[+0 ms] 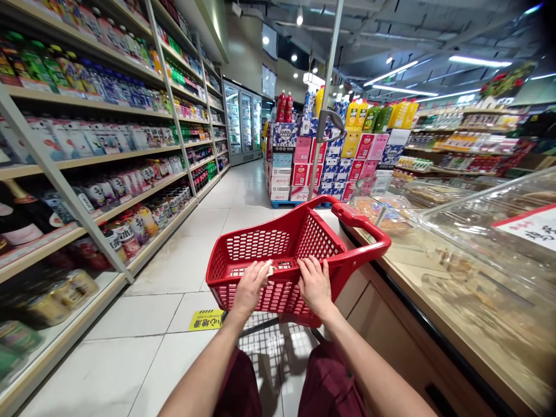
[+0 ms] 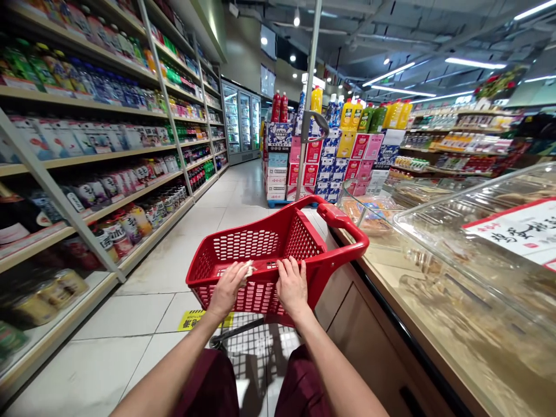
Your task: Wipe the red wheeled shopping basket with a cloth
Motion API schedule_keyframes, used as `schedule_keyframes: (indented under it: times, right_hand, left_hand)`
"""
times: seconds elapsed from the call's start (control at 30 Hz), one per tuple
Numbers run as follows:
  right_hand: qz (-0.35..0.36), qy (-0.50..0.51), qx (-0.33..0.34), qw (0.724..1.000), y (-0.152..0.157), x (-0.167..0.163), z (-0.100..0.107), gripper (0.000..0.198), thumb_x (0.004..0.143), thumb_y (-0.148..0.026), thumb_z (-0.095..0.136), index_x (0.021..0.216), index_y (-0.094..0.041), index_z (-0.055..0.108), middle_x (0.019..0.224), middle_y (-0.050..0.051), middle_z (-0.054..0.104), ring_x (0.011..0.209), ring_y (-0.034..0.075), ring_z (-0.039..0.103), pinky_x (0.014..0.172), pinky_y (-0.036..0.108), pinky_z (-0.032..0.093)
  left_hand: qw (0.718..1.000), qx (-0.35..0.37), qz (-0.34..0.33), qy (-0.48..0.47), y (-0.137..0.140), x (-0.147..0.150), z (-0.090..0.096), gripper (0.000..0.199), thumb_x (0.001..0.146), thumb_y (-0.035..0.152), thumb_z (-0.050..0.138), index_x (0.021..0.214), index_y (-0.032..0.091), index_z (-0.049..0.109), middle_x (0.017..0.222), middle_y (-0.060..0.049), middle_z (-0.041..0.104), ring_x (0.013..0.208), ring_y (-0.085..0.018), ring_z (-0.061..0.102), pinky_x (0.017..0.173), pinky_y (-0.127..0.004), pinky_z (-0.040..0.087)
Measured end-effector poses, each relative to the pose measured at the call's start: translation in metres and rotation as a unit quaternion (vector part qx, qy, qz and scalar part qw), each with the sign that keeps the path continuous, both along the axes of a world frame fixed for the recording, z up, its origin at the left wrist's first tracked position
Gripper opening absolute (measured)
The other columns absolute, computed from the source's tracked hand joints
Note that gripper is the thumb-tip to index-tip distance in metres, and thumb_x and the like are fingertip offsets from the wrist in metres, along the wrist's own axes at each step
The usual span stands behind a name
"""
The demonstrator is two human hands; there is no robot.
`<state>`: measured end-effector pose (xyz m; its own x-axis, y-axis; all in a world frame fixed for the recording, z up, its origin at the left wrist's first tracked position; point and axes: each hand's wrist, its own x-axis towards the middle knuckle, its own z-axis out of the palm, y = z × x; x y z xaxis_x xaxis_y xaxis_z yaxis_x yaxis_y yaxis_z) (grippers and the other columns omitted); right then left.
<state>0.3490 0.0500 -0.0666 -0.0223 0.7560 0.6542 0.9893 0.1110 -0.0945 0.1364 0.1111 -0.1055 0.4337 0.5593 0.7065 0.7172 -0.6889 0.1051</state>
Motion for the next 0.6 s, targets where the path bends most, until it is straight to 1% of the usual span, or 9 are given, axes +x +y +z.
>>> schedule_keyframes:
  times: [0.03,0.1,0.17,0.23,0.33,0.4,0.47,0.53,0.6]
  right_hand:
    - [0.001,-0.002,0.000,1.000,0.000,0.001,0.000,0.042,0.075,-0.014,0.044,0.116,-0.015,0.052,0.113,0.008,0.057,0.115,0.023,0.038,0.105,0.045,0.010]
    - [-0.003,-0.003,0.002,1.000,0.000,0.000,0.000,0.042,0.075,-0.014,0.044,0.115,-0.015,0.053,0.113,0.008,0.057,0.115,0.023,0.037,0.105,0.045,0.010]
    - [-0.017,0.003,0.005,1.000,0.000,-0.005,0.000,0.041,0.075,-0.015,0.045,0.114,-0.014,0.054,0.113,0.009,0.056,0.116,0.024,0.036,0.105,0.046,0.010]
    - [-0.031,0.012,0.007,0.999,0.000,-0.010,0.000,0.040,0.075,-0.016,0.045,0.114,-0.012,0.054,0.113,0.011,0.056,0.117,0.025,0.035,0.105,0.047,0.009]
    - [-0.027,0.009,0.009,1.000,0.000,-0.011,0.000,0.041,0.075,-0.016,0.044,0.114,-0.012,0.053,0.114,0.011,0.056,0.116,0.025,0.036,0.105,0.047,0.009]
    - [-0.010,-0.002,0.007,1.000,-0.001,-0.008,0.000,0.042,0.075,-0.014,0.043,0.116,-0.013,0.053,0.114,0.010,0.056,0.116,0.024,0.037,0.105,0.046,0.010]
    - [0.000,-0.007,0.002,1.000,-0.001,-0.006,0.000,0.042,0.075,-0.014,0.043,0.116,-0.014,0.052,0.115,0.009,0.055,0.116,0.023,0.037,0.105,0.045,0.010]
    - [-0.004,-0.003,-0.001,1.000,-0.001,-0.007,0.000,0.042,0.075,-0.014,0.043,0.116,-0.013,0.052,0.117,0.009,0.055,0.117,0.023,0.037,0.106,0.045,0.010]
    - [-0.021,0.008,0.001,1.000,0.001,-0.011,0.000,0.042,0.075,-0.015,0.043,0.115,-0.011,0.053,0.117,0.010,0.054,0.117,0.025,0.036,0.105,0.046,0.009]
  left_hand:
    - [1.000,-0.002,0.013,-0.003,0.002,-0.014,-0.002,0.042,0.085,0.014,0.032,0.125,0.025,0.041,0.124,-0.003,0.052,0.121,-0.018,0.039,0.101,-0.042,0.037]
    - [0.994,0.006,0.091,-0.059,0.006,-0.044,-0.008,0.043,0.085,0.015,0.031,0.126,0.024,0.040,0.122,-0.006,0.053,0.121,-0.019,0.040,0.101,-0.044,0.037]
    - [0.984,0.022,0.146,-0.099,0.008,-0.059,-0.011,0.043,0.084,0.016,0.033,0.126,0.023,0.040,0.120,-0.008,0.053,0.119,-0.021,0.041,0.099,-0.046,0.038]
    - [0.987,0.025,0.130,-0.086,0.006,-0.048,-0.011,0.044,0.083,0.014,0.033,0.126,0.023,0.040,0.118,-0.008,0.054,0.119,-0.021,0.041,0.098,-0.046,0.038]
    - [0.999,0.003,0.036,-0.021,0.001,-0.016,-0.005,0.049,0.081,0.008,0.031,0.125,0.025,0.041,0.122,-0.005,0.052,0.120,-0.020,0.039,0.100,-0.044,0.037]
    - [1.000,-0.003,0.014,-0.010,0.001,-0.013,-0.003,0.049,0.081,0.008,0.032,0.125,0.026,0.041,0.123,-0.005,0.051,0.121,-0.019,0.038,0.100,-0.042,0.037]
    - [0.998,0.005,0.045,-0.038,0.003,-0.031,-0.004,0.047,0.082,0.009,0.032,0.125,0.025,0.040,0.120,-0.005,0.053,0.119,-0.019,0.039,0.100,-0.042,0.037]
    - [0.989,0.030,0.114,-0.094,0.006,-0.053,-0.008,0.047,0.082,0.011,0.031,0.127,0.023,0.038,0.119,-0.007,0.053,0.117,-0.019,0.041,0.100,-0.044,0.037]
    - [0.980,0.043,0.154,-0.120,0.006,-0.061,-0.011,0.047,0.082,0.011,0.030,0.127,0.022,0.038,0.119,-0.008,0.053,0.118,-0.020,0.040,0.100,-0.046,0.036]
